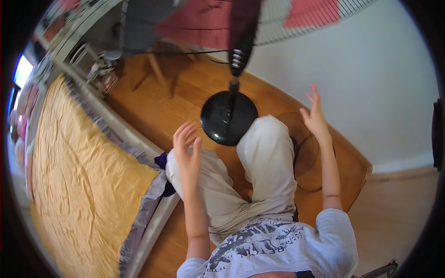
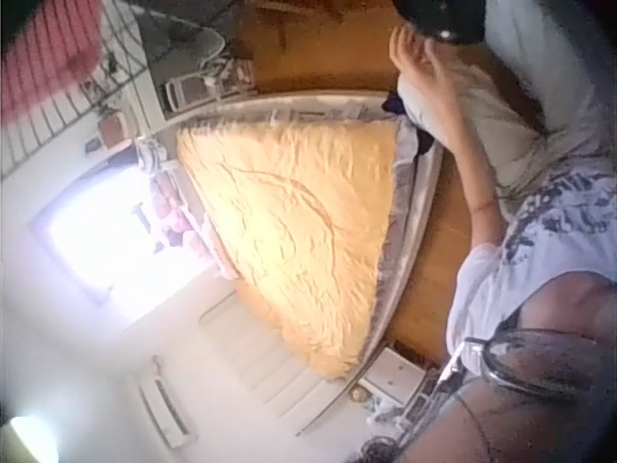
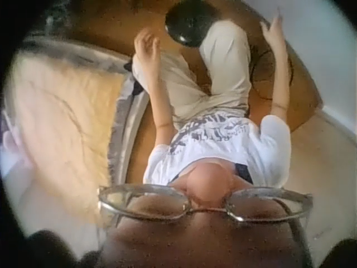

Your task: The person assembles a standing fan by tightening the blade cap by hand, fitting the front grill onto the fan, and securing the grill clamp with a screwdriver.

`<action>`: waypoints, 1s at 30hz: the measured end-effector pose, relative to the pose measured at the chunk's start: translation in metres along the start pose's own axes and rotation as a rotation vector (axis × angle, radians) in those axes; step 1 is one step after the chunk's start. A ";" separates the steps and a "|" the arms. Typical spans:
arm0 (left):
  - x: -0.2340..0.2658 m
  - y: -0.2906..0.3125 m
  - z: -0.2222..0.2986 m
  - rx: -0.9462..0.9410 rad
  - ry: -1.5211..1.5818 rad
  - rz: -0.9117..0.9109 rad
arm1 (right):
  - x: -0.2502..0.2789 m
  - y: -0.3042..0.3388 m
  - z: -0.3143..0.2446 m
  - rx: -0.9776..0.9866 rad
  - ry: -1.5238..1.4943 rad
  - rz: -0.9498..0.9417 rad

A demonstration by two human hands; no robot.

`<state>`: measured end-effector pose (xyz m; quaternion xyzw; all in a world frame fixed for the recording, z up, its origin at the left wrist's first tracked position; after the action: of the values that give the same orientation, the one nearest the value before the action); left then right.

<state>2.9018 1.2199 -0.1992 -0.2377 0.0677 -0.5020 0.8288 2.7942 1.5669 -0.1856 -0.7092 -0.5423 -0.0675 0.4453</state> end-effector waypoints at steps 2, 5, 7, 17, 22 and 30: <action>0.001 0.028 -0.002 -0.037 -0.011 -0.018 | 0.002 0.057 0.095 -0.141 0.284 -0.220; 0.018 0.058 -0.012 -0.043 0.087 0.031 | -0.014 0.202 0.244 -0.784 0.419 -0.847; 0.033 0.074 -0.023 -0.033 0.111 0.076 | -0.018 0.283 0.276 -0.947 0.428 -1.018; 0.028 0.094 -0.026 0.186 0.254 0.127 | -0.063 0.471 0.247 -1.979 -0.897 -0.163; 0.007 0.095 -0.027 0.285 0.324 0.132 | -0.120 0.458 0.272 -1.859 -1.223 0.199; 0.000 0.105 -0.029 0.365 0.254 0.042 | -0.119 0.399 0.285 -1.639 -1.117 0.565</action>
<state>2.9751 1.2506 -0.2732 -0.0171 0.0845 -0.5145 0.8531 2.9672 1.6774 -0.6464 -0.8268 -0.2728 0.0299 -0.4910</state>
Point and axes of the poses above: each hand's wrist, its own y-axis away from the middle knuckle, its own x-axis out of the back of the hand, z = x × y, the point moved 7 cm from there along -y, towards the middle knuckle, and after that the axes turned 4 degrees about -x, right-handed, at the moved point
